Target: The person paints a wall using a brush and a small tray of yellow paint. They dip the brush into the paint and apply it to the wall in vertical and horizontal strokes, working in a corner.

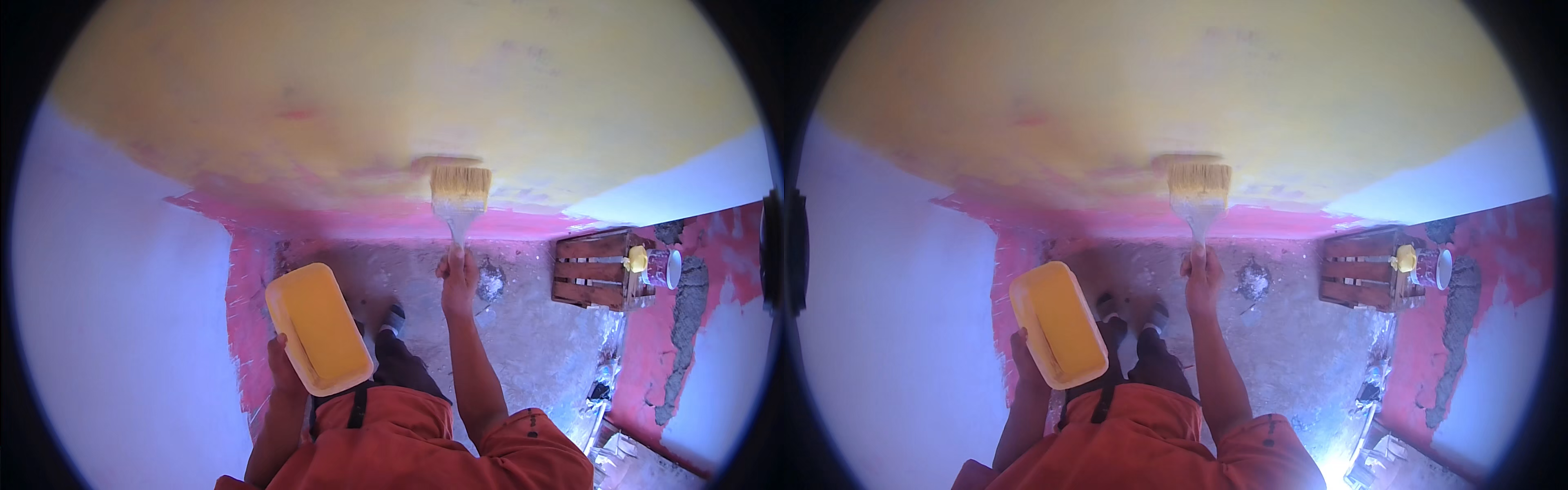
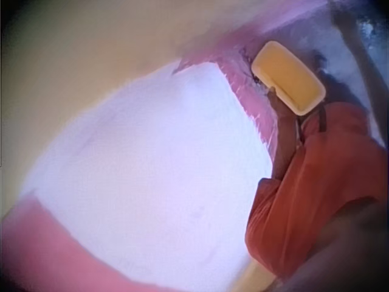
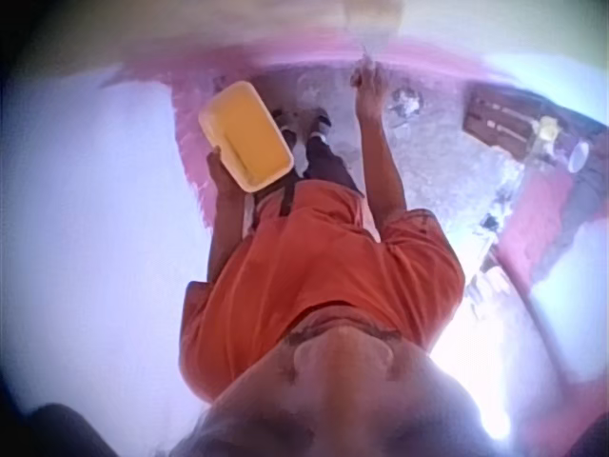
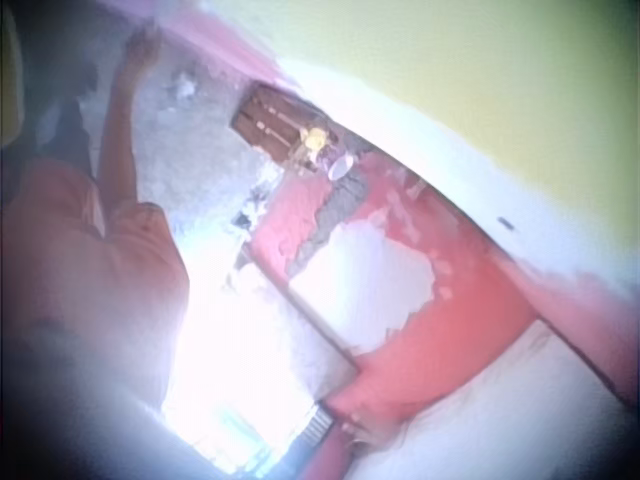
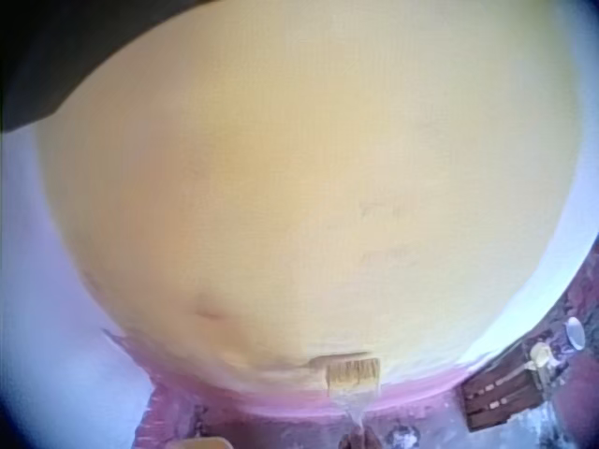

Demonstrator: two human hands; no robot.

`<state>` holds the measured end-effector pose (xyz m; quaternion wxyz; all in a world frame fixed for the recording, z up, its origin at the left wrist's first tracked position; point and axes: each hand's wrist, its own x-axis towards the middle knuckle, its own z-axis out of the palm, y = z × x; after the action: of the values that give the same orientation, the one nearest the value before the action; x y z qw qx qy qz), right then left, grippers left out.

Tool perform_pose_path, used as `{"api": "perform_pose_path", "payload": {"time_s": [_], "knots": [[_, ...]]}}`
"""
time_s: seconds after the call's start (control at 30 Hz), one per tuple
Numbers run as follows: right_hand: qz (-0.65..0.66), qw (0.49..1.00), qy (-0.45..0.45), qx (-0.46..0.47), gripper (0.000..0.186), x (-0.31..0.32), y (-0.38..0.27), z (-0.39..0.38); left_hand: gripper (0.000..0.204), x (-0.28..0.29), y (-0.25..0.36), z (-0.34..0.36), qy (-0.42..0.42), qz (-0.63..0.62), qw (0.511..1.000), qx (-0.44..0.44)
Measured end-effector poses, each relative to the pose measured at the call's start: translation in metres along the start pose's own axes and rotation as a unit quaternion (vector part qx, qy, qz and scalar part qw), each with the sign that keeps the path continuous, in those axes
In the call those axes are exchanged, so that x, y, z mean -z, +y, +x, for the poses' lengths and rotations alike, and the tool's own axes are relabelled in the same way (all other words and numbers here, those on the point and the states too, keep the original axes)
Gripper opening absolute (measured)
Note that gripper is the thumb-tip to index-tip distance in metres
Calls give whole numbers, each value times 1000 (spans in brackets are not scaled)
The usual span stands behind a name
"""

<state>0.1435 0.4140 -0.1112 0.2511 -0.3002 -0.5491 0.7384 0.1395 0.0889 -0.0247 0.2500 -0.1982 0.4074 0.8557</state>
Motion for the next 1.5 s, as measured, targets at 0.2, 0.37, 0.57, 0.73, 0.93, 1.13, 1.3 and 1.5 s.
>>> {"api": "perform_pose_path", "payload": {"time_s": [0.2,0.37,0.57,0.73,0.93,1.13,1.3,1.5], "knots": [[-62,997,-25,-30,31,11,73,50,70,-8,2,-4,5,26,1000,10],[-135,981,31,-139,32,45,189,46,70,-4,7,-18,51,39,998,-2],[-232,931,-6,-283,35,48,241,37,69,16,13,-46,89,70,993,-42],[-111,941,-36,-317,34,44,232,79,67,23,17,-46,74,96,991,-58],[33,954,26,-298,37,4,110,65,62,10,10,-35,41,-12,999,-22],[-167,984,-42,-54,32,15,-90,-14,56,-8,-5,0,-62,-22,998,-14],[-218,955,-66,189,22,12,-249,-74,54,-28,-15,33,-164,-50,985,8],[-190,958,-32,215,21,-13,-294,-130,56,-52,-26,48,-220,-71,971,60]]}}
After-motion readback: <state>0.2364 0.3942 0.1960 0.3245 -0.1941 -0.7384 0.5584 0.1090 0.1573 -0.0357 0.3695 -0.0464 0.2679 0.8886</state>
